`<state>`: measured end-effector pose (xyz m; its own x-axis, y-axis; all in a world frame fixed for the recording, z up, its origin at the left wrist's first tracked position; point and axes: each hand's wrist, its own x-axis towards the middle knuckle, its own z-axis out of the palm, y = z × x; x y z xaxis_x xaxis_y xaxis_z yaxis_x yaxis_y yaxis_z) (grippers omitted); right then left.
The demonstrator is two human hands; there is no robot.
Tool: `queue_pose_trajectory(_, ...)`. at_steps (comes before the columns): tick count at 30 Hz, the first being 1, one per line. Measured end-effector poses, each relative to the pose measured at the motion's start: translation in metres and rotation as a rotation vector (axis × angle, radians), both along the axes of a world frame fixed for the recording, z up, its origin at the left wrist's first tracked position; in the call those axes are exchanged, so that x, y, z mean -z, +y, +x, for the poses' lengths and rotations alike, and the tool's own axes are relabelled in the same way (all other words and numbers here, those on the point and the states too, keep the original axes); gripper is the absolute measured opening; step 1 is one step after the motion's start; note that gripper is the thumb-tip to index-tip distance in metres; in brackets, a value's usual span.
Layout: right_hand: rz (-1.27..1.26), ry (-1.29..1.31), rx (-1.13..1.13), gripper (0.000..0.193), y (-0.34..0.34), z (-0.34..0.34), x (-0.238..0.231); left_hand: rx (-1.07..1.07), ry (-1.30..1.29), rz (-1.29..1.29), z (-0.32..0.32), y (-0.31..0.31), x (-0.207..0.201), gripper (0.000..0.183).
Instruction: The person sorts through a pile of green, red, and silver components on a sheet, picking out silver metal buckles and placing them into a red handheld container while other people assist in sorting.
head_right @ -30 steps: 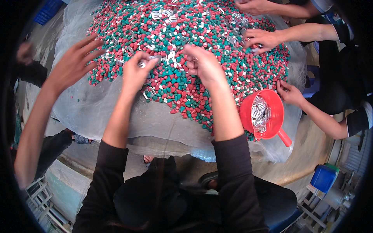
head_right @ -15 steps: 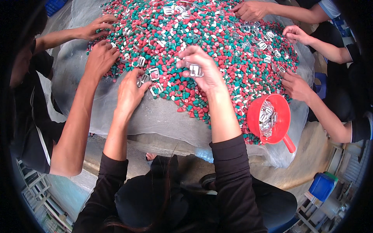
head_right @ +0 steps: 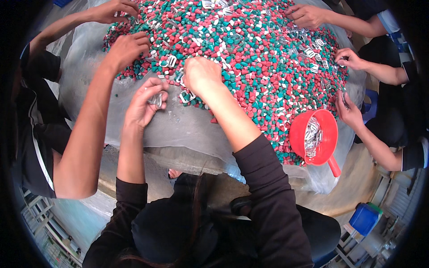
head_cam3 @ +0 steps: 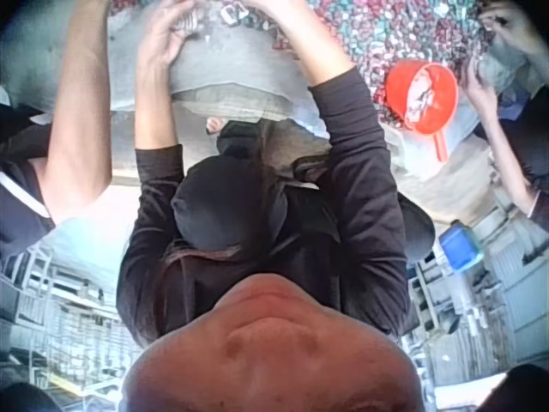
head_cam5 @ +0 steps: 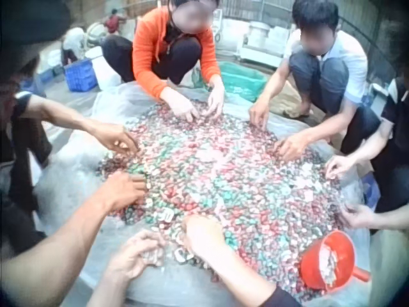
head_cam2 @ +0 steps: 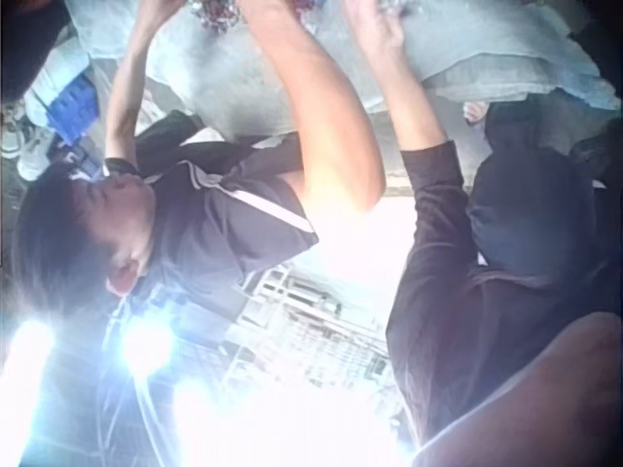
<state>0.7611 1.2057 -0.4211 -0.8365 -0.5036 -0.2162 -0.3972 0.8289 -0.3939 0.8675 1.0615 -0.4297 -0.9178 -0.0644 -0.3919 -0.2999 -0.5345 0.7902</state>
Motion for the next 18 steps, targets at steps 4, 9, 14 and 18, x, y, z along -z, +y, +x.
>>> queue_pose_trajectory(4,-0.864,-0.728,0.343,0.018,0.033,-0.011,-0.009,0.114,0.033,-1.025,0.001,0.023,0.019,0.019)
queue_pose_trajectory(9,-1.265,-0.795,0.341,0.021,0.015,-0.027,-0.011,0.237,0.068,-1.161,0.0,0.035,0.011,0.021)
queue_pose_trajectory(14,-0.353,0.328,0.037,0.021,-0.051,-0.036,-0.004,0.097,0.242,-0.806,0.001,0.019,0.011,0.015)
queue_pose_trajectory(18,-0.904,-0.179,0.305,0.016,-0.019,-0.048,-0.001,0.111,0.157,-0.589,-0.009,-0.001,0.03,0.013)
